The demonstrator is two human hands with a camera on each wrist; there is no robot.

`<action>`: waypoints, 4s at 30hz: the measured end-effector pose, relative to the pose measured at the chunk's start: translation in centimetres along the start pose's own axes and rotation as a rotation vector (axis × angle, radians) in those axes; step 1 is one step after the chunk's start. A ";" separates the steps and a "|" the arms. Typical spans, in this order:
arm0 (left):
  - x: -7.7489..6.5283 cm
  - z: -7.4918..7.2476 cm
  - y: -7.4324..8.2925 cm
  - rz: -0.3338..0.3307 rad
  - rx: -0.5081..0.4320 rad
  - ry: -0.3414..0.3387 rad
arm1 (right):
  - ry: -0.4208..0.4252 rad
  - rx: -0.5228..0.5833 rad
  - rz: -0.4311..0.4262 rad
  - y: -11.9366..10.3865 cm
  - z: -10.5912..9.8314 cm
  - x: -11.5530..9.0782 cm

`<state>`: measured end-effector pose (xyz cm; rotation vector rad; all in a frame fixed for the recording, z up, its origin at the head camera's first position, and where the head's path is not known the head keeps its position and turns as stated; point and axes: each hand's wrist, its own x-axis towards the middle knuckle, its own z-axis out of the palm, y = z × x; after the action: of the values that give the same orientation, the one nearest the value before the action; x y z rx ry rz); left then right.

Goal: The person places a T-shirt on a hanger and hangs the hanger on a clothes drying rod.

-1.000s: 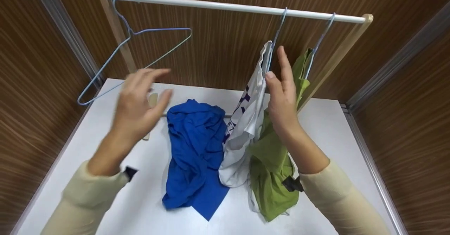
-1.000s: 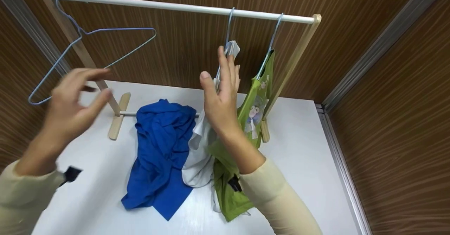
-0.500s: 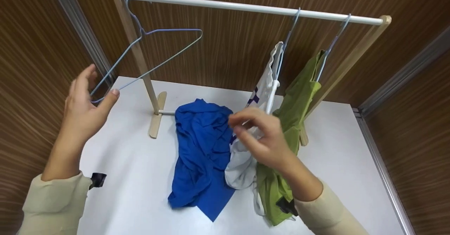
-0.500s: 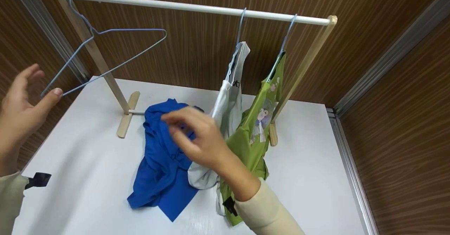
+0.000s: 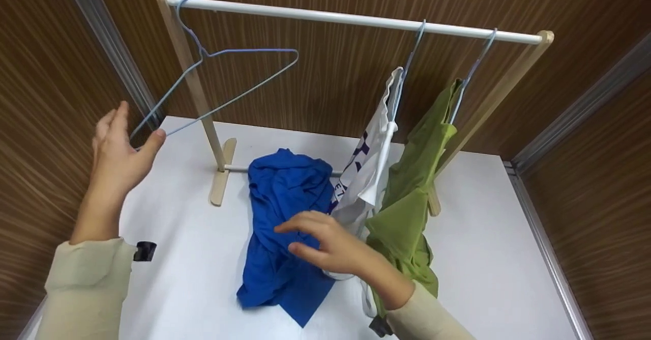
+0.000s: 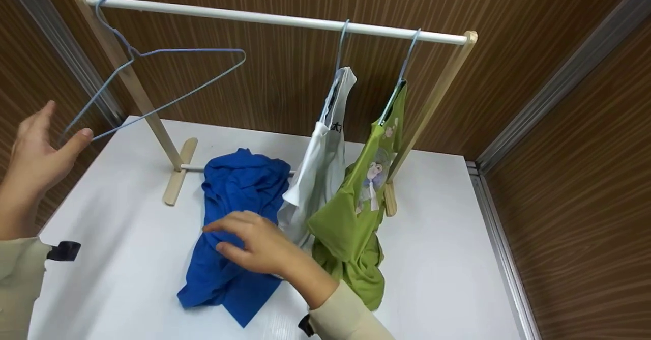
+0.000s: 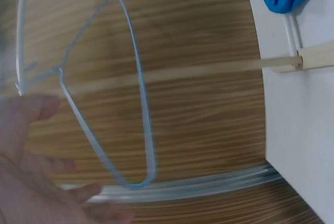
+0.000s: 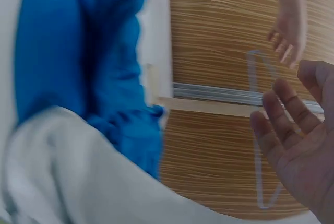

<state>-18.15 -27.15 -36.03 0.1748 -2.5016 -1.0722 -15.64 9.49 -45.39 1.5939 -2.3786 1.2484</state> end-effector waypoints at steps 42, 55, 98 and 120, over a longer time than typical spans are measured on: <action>-1.7 3.5 2.8 0.012 -0.878 -0.405 | -0.156 -0.381 0.496 6.1 8.3 -3.5; -9.1 2.4 0.6 0.074 -0.830 -0.385 | -0.078 -0.434 0.581 6.8 8.7 -3.6; -19.4 5.8 -4.4 -0.385 -0.669 -0.409 | -0.375 -0.182 0.467 3.6 13.0 -0.9; -22.3 3.4 -6.5 -0.408 -0.640 -0.555 | 0.002 -0.220 0.581 11.1 10.0 4.9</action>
<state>0.39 -23.36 -49.95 0.2242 -2.4545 -2.2953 -22.74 1.32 -56.78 0.8658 -2.9660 0.9772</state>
